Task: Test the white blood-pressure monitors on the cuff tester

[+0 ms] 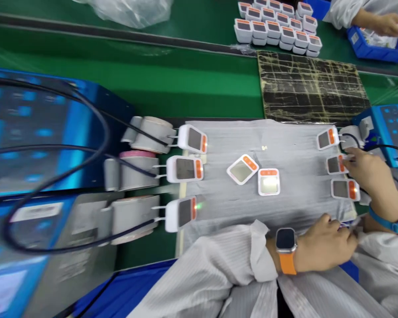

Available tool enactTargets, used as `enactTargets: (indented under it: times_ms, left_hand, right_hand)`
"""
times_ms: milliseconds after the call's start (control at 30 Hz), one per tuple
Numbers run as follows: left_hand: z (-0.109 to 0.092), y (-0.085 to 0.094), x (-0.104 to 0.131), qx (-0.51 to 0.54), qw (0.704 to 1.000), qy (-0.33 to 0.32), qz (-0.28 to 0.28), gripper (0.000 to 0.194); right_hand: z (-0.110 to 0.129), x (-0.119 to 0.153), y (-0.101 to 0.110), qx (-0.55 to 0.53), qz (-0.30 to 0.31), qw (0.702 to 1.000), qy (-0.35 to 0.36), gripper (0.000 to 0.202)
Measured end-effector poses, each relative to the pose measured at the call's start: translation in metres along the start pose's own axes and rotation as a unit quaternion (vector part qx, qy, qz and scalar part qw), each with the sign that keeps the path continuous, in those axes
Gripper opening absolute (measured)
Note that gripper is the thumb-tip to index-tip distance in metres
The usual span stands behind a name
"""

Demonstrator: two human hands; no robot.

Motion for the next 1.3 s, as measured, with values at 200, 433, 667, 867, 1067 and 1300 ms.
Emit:
enactTargets:
  times_ms: [200, 433, 667, 867, 1067, 1300]
  left_hand:
    - [0.052, 0.045, 0.041, -0.015, 0.992, 0.098, 0.081, 0.025]
    - [0.161, 0.173, 0.176, -0.115, 0.915, 0.373, 0.104, 0.032]
    - [0.324, 0.221, 0.245, -0.225, 0.814, 0.515, 0.149, 0.032]
    - [0.366, 0.167, 0.239, -0.178, 0.822, 0.483, 0.244, 0.027]
    - [0.375, 0.168, 0.24, -0.259, 0.776, 0.519, 0.246, 0.028]
    - [0.356, 0.202, 0.259, -0.148, 0.804, 0.548, 0.179, 0.047]
  right_hand:
    - [0.135, 0.002, -0.01, -0.189, -0.083, 0.948, 0.242, 0.036]
    - [0.324, -0.026, -0.062, -0.442, 0.126, 0.807, 0.371, 0.049]
    - [0.412, -0.056, -0.072, -0.532, 0.132, 0.751, 0.367, 0.088]
    - [0.418, -0.058, -0.083, -0.547, 0.11, 0.737, 0.381, 0.079]
    - [0.417, -0.058, -0.082, -0.553, 0.106, 0.731, 0.385, 0.079]
    - [0.411, -0.057, -0.079, -0.543, 0.134, 0.745, 0.363, 0.073]
Point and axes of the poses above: each hand's wrist, its own x-axis away from the middle knuckle, its own y-axis out of the back of the hand, z = x × y, the point moved 10 cm from there along -x, towards the middle knuckle, and after that the axes turned 10 degrees about -x, right-handed, at the moved point
